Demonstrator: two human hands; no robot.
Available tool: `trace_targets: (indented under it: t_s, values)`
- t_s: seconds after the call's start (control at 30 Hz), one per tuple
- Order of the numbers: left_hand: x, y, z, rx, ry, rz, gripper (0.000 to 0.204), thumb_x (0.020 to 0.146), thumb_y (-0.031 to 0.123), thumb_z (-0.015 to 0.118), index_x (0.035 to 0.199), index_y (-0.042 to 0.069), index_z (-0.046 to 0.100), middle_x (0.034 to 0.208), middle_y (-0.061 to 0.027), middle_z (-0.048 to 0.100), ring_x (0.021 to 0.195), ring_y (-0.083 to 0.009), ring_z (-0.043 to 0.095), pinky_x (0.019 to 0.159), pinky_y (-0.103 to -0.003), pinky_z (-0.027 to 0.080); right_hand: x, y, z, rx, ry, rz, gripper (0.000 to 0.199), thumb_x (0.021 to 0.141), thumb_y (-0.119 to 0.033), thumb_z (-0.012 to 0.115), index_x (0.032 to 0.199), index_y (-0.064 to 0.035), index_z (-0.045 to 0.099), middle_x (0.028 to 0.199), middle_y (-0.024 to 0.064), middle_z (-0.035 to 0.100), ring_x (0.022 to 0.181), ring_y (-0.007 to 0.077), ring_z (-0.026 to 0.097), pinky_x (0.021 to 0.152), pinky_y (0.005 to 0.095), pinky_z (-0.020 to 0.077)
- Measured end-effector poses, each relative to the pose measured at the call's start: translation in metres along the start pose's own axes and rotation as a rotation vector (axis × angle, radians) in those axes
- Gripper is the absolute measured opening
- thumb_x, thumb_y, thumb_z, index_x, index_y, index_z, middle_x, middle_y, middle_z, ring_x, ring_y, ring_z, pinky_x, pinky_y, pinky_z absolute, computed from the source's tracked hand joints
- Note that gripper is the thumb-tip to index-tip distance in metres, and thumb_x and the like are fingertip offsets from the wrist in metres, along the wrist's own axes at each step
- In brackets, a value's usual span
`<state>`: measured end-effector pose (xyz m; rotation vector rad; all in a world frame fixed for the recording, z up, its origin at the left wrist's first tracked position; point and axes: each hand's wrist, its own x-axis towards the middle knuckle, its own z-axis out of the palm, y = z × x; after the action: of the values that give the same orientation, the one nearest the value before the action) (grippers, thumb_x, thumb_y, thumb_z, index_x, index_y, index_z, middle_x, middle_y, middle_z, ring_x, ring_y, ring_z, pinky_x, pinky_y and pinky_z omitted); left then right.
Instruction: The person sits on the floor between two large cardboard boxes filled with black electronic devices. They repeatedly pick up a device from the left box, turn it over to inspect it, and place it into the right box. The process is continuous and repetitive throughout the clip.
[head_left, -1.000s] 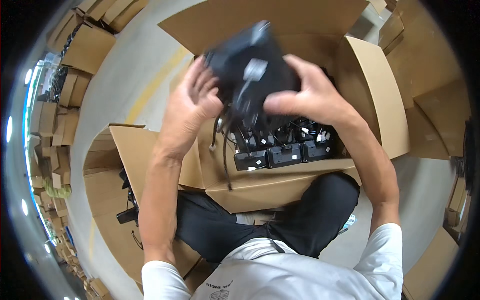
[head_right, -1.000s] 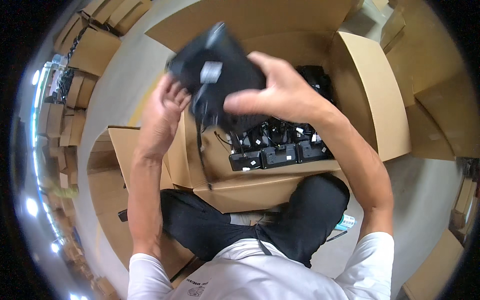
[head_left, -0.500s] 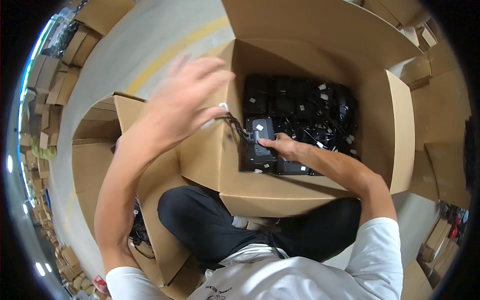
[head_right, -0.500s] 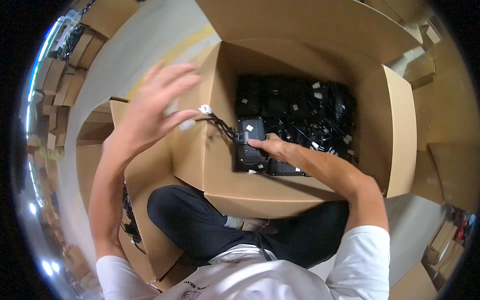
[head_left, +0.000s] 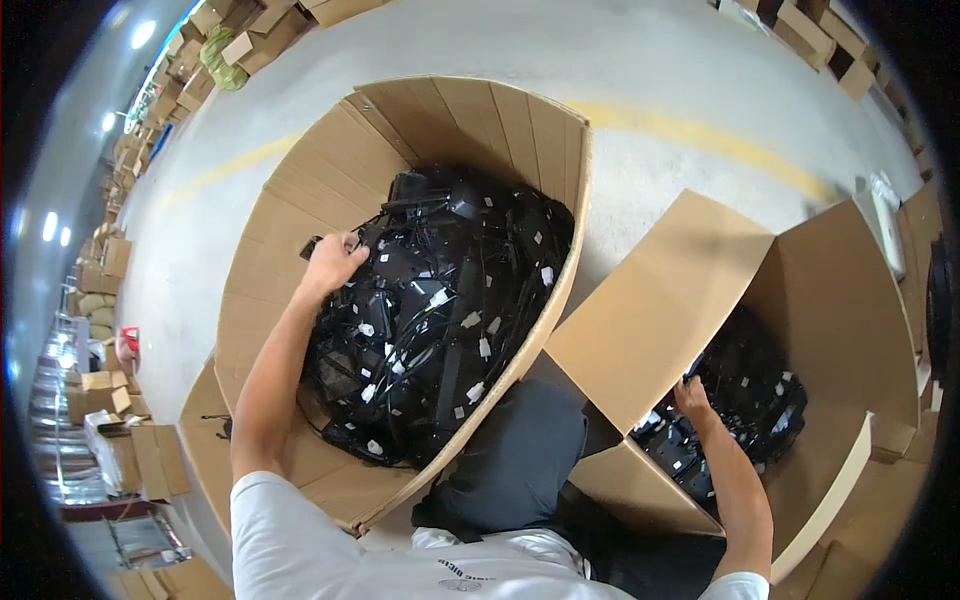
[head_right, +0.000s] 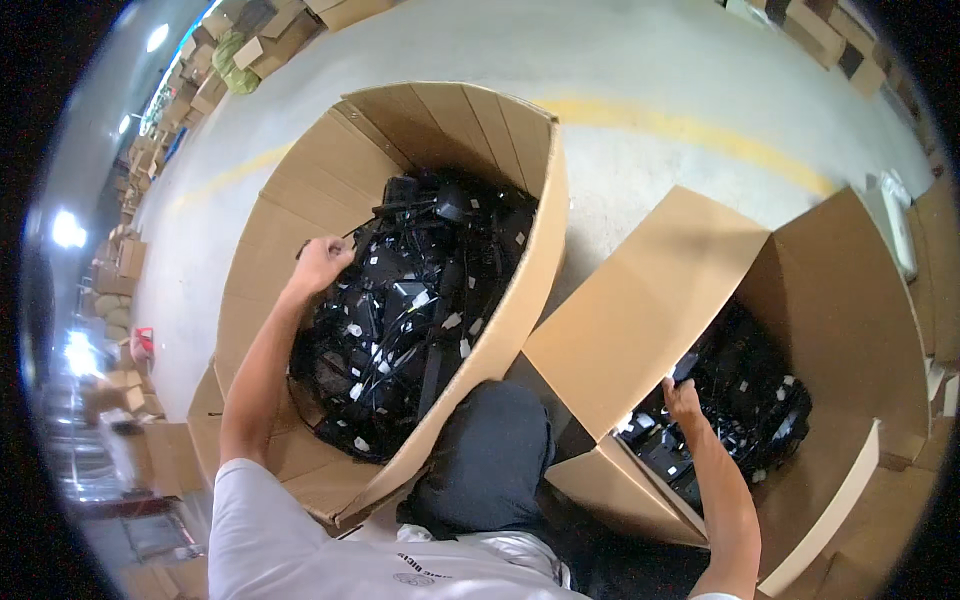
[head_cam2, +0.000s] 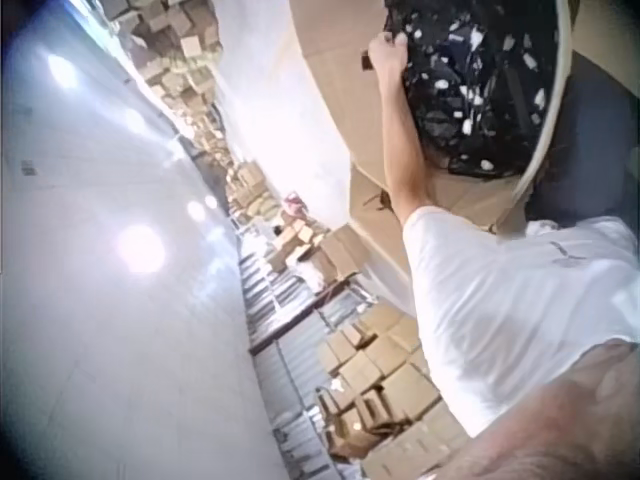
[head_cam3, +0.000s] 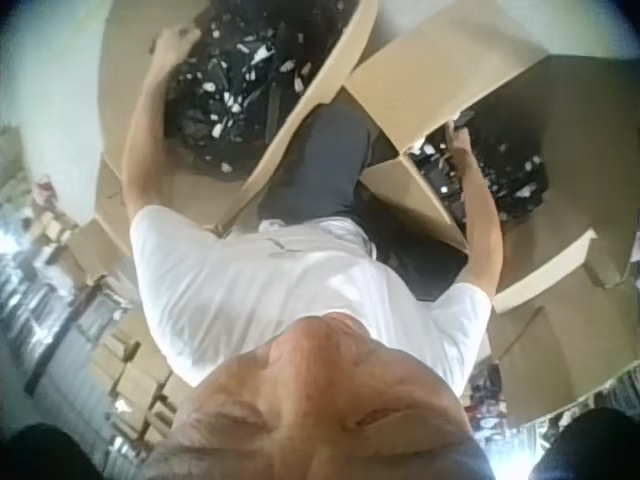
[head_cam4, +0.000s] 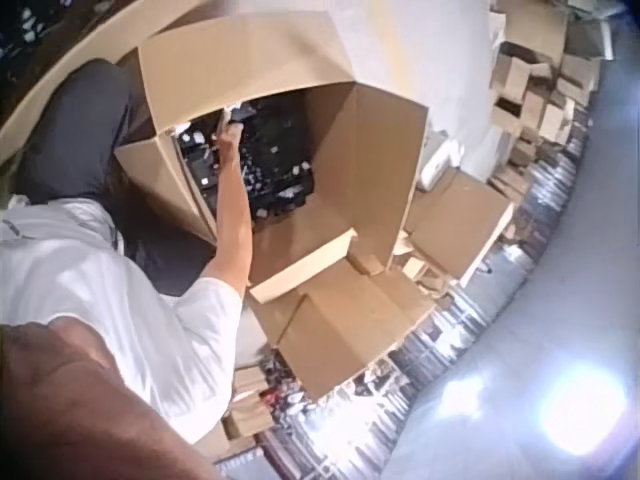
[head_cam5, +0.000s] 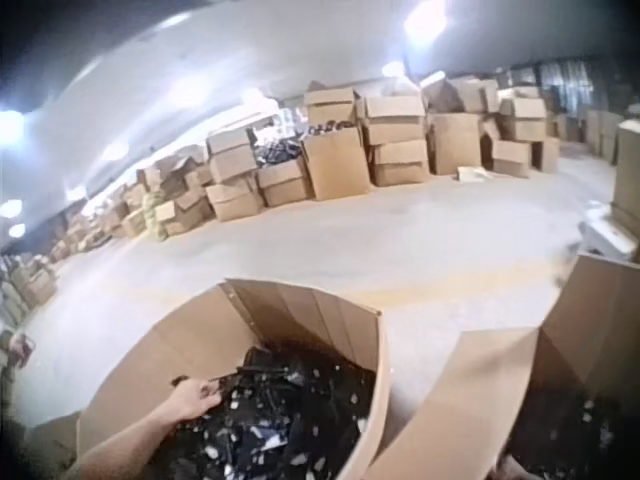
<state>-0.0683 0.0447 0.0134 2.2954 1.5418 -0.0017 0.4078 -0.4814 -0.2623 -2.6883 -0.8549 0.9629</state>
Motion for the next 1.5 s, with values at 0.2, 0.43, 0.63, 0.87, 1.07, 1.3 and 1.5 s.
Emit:
trace_targets:
  t_s: [0.2,0.43,0.63,0.87,1.07,1.3,1.5]
  values:
    - [0.04,-0.037,0.093,-0.312,-0.24,-0.215,0.075,0.075,0.048,0.089,0.119,-0.008,0.069,0.11,-0.0179,0.073,0.105,-0.0284,0.07,0.094,-0.038,0.052,-0.086,0.008,-0.092,0.0,-0.075,-0.053,0.053,0.093,-0.037,0.073,0.12,0.0081,0.067,0.091,0.0212,0.075,0.088,0.0283,0.073,0.078,0.0393,0.0557]
    - [0.077,-0.052,0.098,-0.288,-0.279,-0.083,0.101,0.067,0.04,0.096,0.136,-0.018,0.051,0.137,-0.0291,0.06,0.126,-0.0377,0.061,0.103,-0.041,0.049,-0.122,-0.042,-0.134,0.231,-0.022,-0.135,0.036,0.1,-0.021,0.066,0.121,0.0088,0.065,0.088,0.0086,0.072,0.076,0.0129,0.068,0.067,0.0284,0.0542]
    - [-0.023,0.011,0.015,-0.567,-0.188,0.184,0.029,0.077,0.018,0.085,0.088,-0.002,0.067,0.085,-0.0106,0.068,0.078,-0.016,0.062,0.07,-0.034,0.05,-0.2,-0.196,-0.195,0.608,0.326,-0.378,0.03,0.101,-0.016,0.061,0.117,0.009,0.067,0.096,0.0096,0.072,0.088,0.0167,0.07,0.082,0.0293,0.0554]
    - [-0.117,0.117,-0.085,-0.46,0.465,0.629,0.022,0.087,0.012,0.074,0.077,-0.002,0.06,0.069,-0.0089,0.06,0.063,-0.0142,0.054,0.06,-0.031,0.045,-0.245,-0.396,-0.186,0.638,-0.061,-0.77,0.044,0.104,-0.026,0.062,0.133,0.0072,0.059,0.123,0.0199,0.07,0.113,0.0234,0.069,0.097,0.0343,0.0545]
    - [-0.059,0.027,-0.022,-0.325,0.013,0.328,0.052,0.089,0.035,0.077,0.119,-0.006,0.066,0.113,-0.0236,0.07,0.106,-0.0292,0.068,0.094,-0.04,0.053,-0.276,-0.43,-0.155,0.545,-0.187,-0.921,0.044,0.1,-0.023,0.067,0.132,0.0063,0.059,0.125,0.0213,0.068,0.115,0.0279,0.068,0.1,0.0378,0.0528]
    - [-0.051,-0.006,0.062,-0.465,-0.38,0.495,0.063,0.071,0.03,0.091,0.119,-0.001,0.065,0.116,-0.0126,0.067,0.11,-0.025,0.062,0.1,-0.037,0.048,-0.281,-0.378,-0.165,0.422,-0.08,-0.883,0.045,0.099,-0.029,0.069,0.129,0.004,0.063,0.123,0.0189,0.07,0.116,0.0291,0.068,0.099,0.0395,0.0535]
    - [-0.091,0.022,0.067,-0.042,-0.326,0.882,0.057,0.067,0.035,0.091,0.109,0.004,0.068,0.105,-0.0175,0.066,0.106,-0.037,0.062,0.092,-0.045,0.05,-0.283,-0.396,-0.162,0.269,-0.045,-0.834,0.045,0.099,-0.031,0.07,0.13,0.0003,0.064,0.12,0.0159,0.069,0.116,0.0267,0.066,0.098,0.0408,0.0527]
